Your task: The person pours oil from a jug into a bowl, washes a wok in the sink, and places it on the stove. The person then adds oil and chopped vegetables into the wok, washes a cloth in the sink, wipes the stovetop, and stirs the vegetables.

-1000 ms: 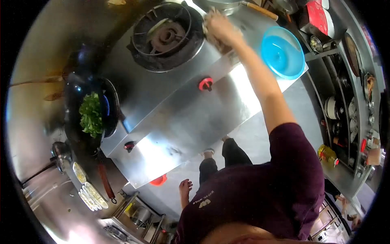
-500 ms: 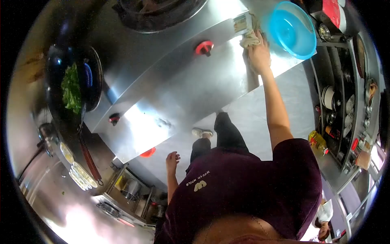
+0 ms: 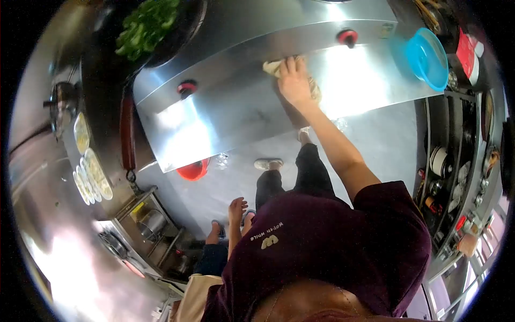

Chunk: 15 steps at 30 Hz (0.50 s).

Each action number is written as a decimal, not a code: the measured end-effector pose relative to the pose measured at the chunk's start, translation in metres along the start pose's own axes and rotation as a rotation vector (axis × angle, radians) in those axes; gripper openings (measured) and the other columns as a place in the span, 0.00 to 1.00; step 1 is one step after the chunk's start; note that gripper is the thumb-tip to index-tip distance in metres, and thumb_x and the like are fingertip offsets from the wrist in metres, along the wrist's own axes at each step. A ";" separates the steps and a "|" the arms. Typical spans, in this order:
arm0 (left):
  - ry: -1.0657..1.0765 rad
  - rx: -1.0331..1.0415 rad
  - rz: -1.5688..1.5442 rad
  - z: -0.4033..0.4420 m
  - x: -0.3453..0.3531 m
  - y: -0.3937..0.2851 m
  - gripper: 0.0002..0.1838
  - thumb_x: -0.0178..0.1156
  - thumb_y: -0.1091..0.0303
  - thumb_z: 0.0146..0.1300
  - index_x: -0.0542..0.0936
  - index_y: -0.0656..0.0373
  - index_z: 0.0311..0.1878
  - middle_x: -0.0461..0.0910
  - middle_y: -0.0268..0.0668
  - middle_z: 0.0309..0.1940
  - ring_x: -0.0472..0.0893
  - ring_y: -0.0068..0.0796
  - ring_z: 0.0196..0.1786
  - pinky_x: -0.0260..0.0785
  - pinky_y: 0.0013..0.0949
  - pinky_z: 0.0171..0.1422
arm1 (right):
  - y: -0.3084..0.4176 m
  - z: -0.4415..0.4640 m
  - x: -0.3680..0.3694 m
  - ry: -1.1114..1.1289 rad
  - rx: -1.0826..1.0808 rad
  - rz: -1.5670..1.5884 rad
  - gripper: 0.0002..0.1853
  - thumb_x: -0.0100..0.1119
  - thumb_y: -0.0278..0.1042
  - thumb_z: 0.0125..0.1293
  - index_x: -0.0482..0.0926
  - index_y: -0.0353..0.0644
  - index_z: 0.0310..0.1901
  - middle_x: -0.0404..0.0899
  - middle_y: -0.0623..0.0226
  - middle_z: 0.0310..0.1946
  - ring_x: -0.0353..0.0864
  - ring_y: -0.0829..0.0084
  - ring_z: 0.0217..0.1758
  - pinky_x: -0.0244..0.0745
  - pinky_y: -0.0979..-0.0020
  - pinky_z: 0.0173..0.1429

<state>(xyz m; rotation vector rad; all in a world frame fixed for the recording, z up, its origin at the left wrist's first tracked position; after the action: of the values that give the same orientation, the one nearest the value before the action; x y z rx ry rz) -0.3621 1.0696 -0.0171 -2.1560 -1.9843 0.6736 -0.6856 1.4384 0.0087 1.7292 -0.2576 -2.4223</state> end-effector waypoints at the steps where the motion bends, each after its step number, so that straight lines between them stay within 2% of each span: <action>1: 0.030 -0.026 -0.092 0.004 -0.016 0.022 0.16 0.49 0.60 0.58 0.73 0.62 0.43 0.77 0.37 0.30 0.76 0.24 0.31 0.66 0.24 0.30 | 0.027 0.000 0.010 -0.013 -0.047 0.000 0.26 0.53 0.31 0.45 0.66 0.29 0.48 0.63 0.49 0.48 0.61 0.49 0.51 0.57 0.58 0.57; 2: 0.059 -0.054 -0.186 0.009 -0.031 0.044 0.16 0.49 0.60 0.58 0.73 0.62 0.43 0.77 0.37 0.30 0.76 0.24 0.31 0.66 0.24 0.29 | 0.055 0.000 0.020 -0.024 -0.097 0.003 0.26 0.53 0.31 0.45 0.66 0.30 0.48 0.64 0.49 0.47 0.61 0.50 0.51 0.58 0.58 0.57; 3: -0.003 -0.052 -0.198 0.002 -0.039 0.052 0.15 0.49 0.62 0.58 0.73 0.63 0.43 0.77 0.37 0.29 0.76 0.24 0.29 0.66 0.24 0.27 | 0.085 0.002 0.025 -0.056 -0.110 0.036 0.25 0.52 0.32 0.44 0.68 0.31 0.47 0.65 0.50 0.46 0.62 0.51 0.50 0.58 0.57 0.57; 6: 0.286 0.171 -0.576 0.025 -0.087 0.134 0.14 0.49 0.63 0.59 0.73 0.63 0.42 0.76 0.37 0.27 0.75 0.24 0.27 0.65 0.22 0.27 | 0.184 -0.001 0.055 -0.073 -0.155 0.134 0.24 0.50 0.32 0.46 0.68 0.30 0.47 0.65 0.51 0.46 0.63 0.50 0.50 0.58 0.57 0.57; 8: -0.015 0.220 -0.269 0.029 -0.108 0.194 0.15 0.49 0.61 0.59 0.73 0.63 0.41 0.75 0.37 0.28 0.73 0.25 0.28 0.65 0.24 0.29 | 0.257 -0.013 0.078 -0.060 -0.222 0.188 0.22 0.47 0.31 0.48 0.68 0.31 0.48 0.64 0.51 0.46 0.58 0.48 0.54 0.53 0.54 0.59; 9: 0.152 0.058 -0.497 0.004 -0.123 0.184 0.17 0.48 0.56 0.59 0.72 0.62 0.41 0.75 0.37 0.32 0.73 0.28 0.33 0.65 0.28 0.32 | 0.298 -0.020 0.092 -0.053 -0.258 0.220 0.22 0.46 0.30 0.50 0.68 0.31 0.48 0.63 0.51 0.45 0.56 0.47 0.56 0.50 0.53 0.61; 10: 0.289 -0.277 -0.749 0.065 -0.147 0.283 0.20 0.47 0.52 0.58 0.72 0.61 0.42 0.75 0.35 0.36 0.73 0.31 0.39 0.65 0.32 0.36 | 0.342 -0.027 0.107 0.011 -0.290 0.269 0.21 0.44 0.30 0.51 0.67 0.31 0.48 0.62 0.50 0.47 0.55 0.47 0.57 0.48 0.52 0.62; 11: 0.809 -0.130 -1.436 0.053 -0.144 0.297 0.20 0.49 0.53 0.58 0.72 0.60 0.43 0.76 0.37 0.36 0.75 0.32 0.41 0.66 0.31 0.36 | 0.388 -0.034 0.124 0.075 -0.321 0.315 0.20 0.43 0.30 0.52 0.67 0.31 0.48 0.62 0.50 0.49 0.53 0.48 0.59 0.46 0.52 0.63; 12: 0.722 -0.040 -1.418 0.036 -0.148 0.308 0.20 0.49 0.53 0.58 0.72 0.60 0.43 0.76 0.37 0.37 0.75 0.32 0.41 0.66 0.31 0.36 | 0.432 -0.045 0.138 0.144 -0.351 0.358 0.20 0.42 0.30 0.53 0.67 0.31 0.48 0.61 0.50 0.50 0.52 0.48 0.60 0.44 0.52 0.64; 13: 0.324 -0.026 -1.119 0.021 -0.150 0.321 0.20 0.48 0.53 0.58 0.72 0.60 0.44 0.76 0.37 0.37 0.75 0.32 0.41 0.66 0.31 0.36 | 0.473 -0.057 0.147 0.131 -0.359 0.424 0.19 0.42 0.30 0.53 0.67 0.33 0.48 0.63 0.51 0.49 0.56 0.51 0.58 0.50 0.54 0.60; 14: 0.051 -0.096 -0.856 0.003 -0.151 0.327 0.20 0.48 0.54 0.58 0.72 0.61 0.44 0.76 0.38 0.37 0.75 0.32 0.41 0.66 0.31 0.37 | 0.512 -0.073 0.151 0.122 -0.369 0.486 0.18 0.43 0.30 0.53 0.68 0.35 0.47 0.65 0.52 0.48 0.60 0.53 0.56 0.56 0.56 0.56; 15: -0.047 -0.128 -0.771 -0.011 -0.152 0.331 0.20 0.48 0.54 0.58 0.71 0.61 0.44 0.76 0.38 0.37 0.75 0.32 0.41 0.66 0.32 0.37 | 0.545 -0.087 0.152 0.113 -0.377 0.546 0.17 0.43 0.30 0.53 0.69 0.37 0.46 0.67 0.53 0.46 0.64 0.56 0.53 0.61 0.58 0.52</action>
<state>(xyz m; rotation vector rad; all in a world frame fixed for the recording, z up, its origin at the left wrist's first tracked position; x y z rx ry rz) -0.0610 0.8827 -0.1011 -1.2308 -2.6605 0.4666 -0.6387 0.8697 -0.0345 1.3961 -0.2071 -1.8365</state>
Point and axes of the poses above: each hand's wrist, its own z-axis towards the middle knuckle, its own x-axis out of the palm, y = z × x, the point moved 2 cm from there along z, towards the middle knuckle
